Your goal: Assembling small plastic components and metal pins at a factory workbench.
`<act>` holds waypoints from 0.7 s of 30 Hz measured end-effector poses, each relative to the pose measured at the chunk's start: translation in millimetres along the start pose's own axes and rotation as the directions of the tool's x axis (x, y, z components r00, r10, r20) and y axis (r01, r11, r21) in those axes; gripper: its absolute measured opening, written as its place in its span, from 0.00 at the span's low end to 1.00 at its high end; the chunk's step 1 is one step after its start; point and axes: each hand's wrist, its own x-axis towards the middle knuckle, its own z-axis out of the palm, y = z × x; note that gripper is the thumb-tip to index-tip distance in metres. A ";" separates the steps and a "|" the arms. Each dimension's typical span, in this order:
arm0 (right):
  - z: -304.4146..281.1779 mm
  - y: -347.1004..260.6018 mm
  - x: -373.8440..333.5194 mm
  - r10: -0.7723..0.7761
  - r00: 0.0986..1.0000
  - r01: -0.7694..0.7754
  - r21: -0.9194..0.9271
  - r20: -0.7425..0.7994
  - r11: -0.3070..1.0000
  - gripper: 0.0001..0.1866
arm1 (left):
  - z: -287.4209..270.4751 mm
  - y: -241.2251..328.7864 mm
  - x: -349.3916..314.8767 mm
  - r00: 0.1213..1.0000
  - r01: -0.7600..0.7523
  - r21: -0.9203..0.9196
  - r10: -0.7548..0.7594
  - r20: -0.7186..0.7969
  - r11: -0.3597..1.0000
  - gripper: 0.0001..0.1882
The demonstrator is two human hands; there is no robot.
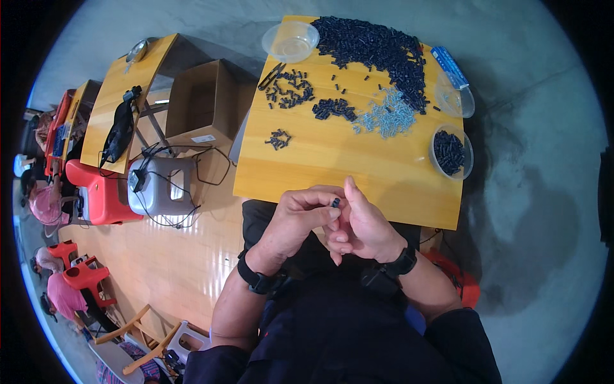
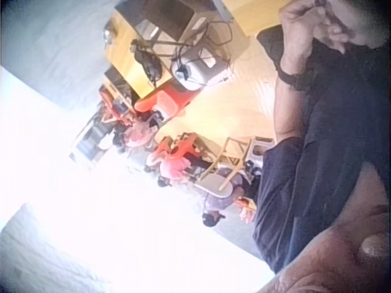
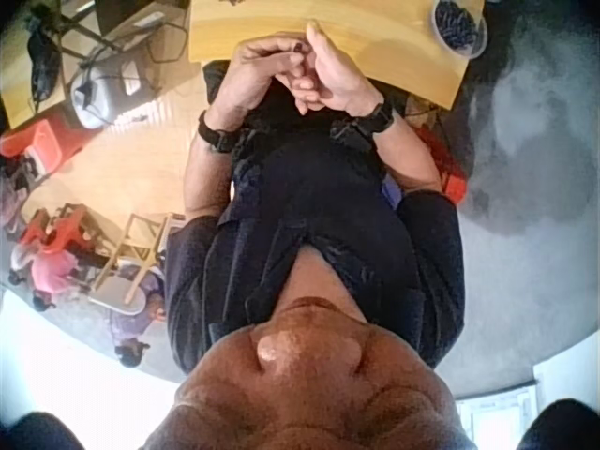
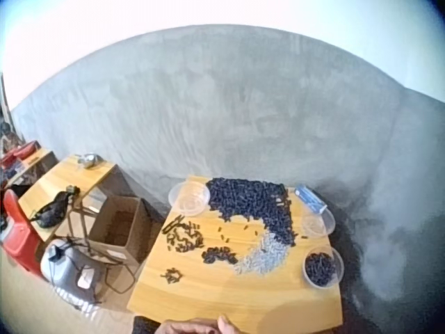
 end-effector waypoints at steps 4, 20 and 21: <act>-9.1 7.8 -1.8 -0.033 0.989 0.015 -0.126 -0.142 0.992 0.30 | 1.2 -4.2 -0.5 0.998 0.047 0.026 -0.048 0.037 0.999 0.09; -99.7 -89.2 -74.6 -0.826 0.383 0.080 -0.876 -0.414 0.476 0.21 | -35.6 -39.9 32.2 0.951 0.143 0.216 -0.074 -0.300 0.966 0.15; -112.2 -103.2 -79.6 -0.850 0.343 -0.071 -0.914 -0.399 0.401 0.21 | -38.6 -39.6 35.0 0.949 0.140 0.217 -0.069 -0.306 0.966 0.15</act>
